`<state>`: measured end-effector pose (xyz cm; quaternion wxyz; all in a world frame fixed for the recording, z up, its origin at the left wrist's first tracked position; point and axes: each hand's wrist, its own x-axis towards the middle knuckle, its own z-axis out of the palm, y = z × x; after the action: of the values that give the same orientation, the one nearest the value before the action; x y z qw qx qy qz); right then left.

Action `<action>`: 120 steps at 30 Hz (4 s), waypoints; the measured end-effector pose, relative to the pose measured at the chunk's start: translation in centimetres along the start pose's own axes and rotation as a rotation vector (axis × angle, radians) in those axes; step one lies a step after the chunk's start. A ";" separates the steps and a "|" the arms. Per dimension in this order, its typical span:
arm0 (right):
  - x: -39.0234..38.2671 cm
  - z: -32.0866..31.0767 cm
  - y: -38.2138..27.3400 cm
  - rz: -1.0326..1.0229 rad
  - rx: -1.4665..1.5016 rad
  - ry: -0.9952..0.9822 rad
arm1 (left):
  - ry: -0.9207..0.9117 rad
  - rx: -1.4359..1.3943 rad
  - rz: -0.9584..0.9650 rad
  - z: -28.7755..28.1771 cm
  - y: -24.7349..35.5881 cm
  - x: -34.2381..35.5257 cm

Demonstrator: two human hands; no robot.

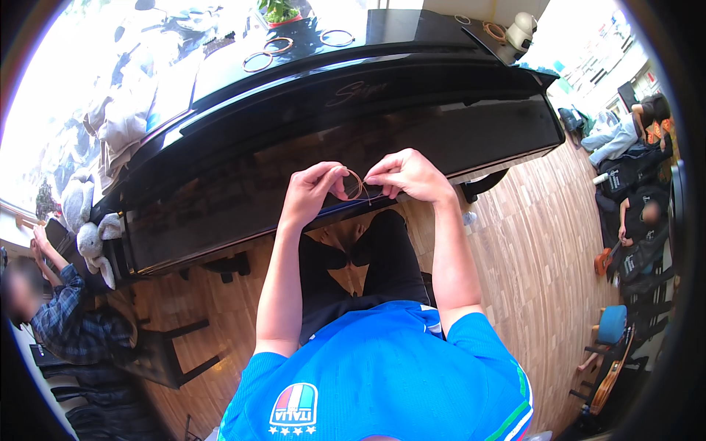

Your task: The person sits at a piano and manipulates a thin copper wire by hand. They repeatedly bend the wire into circular loops, adjust the shape, and place the formed loops on the piano surface.

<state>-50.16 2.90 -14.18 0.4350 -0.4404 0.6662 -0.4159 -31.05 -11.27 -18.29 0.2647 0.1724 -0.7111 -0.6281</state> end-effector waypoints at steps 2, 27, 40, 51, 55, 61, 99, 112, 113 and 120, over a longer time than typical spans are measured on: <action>0.2 0.5 -0.2 -0.058 0.060 -0.027 | -0.004 -0.004 -0.023 -0.1 0.0 0.0; 0.6 7.2 1.5 -0.391 0.315 0.279 | 0.117 -0.241 -0.026 -0.6 -0.6 0.2; 1.2 6.4 1.3 -0.221 0.403 0.243 | 0.119 -0.301 0.001 -0.6 -1.2 0.2; 2.8 5.5 3.3 -0.339 0.368 0.528 | 0.605 -0.139 0.357 -0.2 -2.4 0.5; 2.7 6.0 2.6 -0.335 0.356 0.479 | 0.668 0.449 0.500 1.4 -1.5 0.1; 3.3 6.0 1.4 -0.370 0.389 0.489 | 0.609 0.637 0.335 1.4 0.0 1.1; 5.7 6.7 2.2 -0.524 0.496 0.398 | 0.442 0.142 0.202 0.4 -0.6 2.3; 5.5 6.6 2.2 -0.402 0.410 0.423 | 0.182 -0.229 0.083 -2.1 -1.4 1.1; 5.5 6.6 2.2 -0.400 0.424 0.432 | 0.184 -0.290 0.067 -2.2 -1.4 1.0; 5.5 6.5 2.2 -0.407 0.419 0.441 | 0.115 -0.374 0.117 -2.2 -1.0 0.8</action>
<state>-45.86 -2.87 -19.25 0.2702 -0.3651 0.5432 -0.7061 -30.48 -13.65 -18.94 0.3683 0.1141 -0.5747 -0.7218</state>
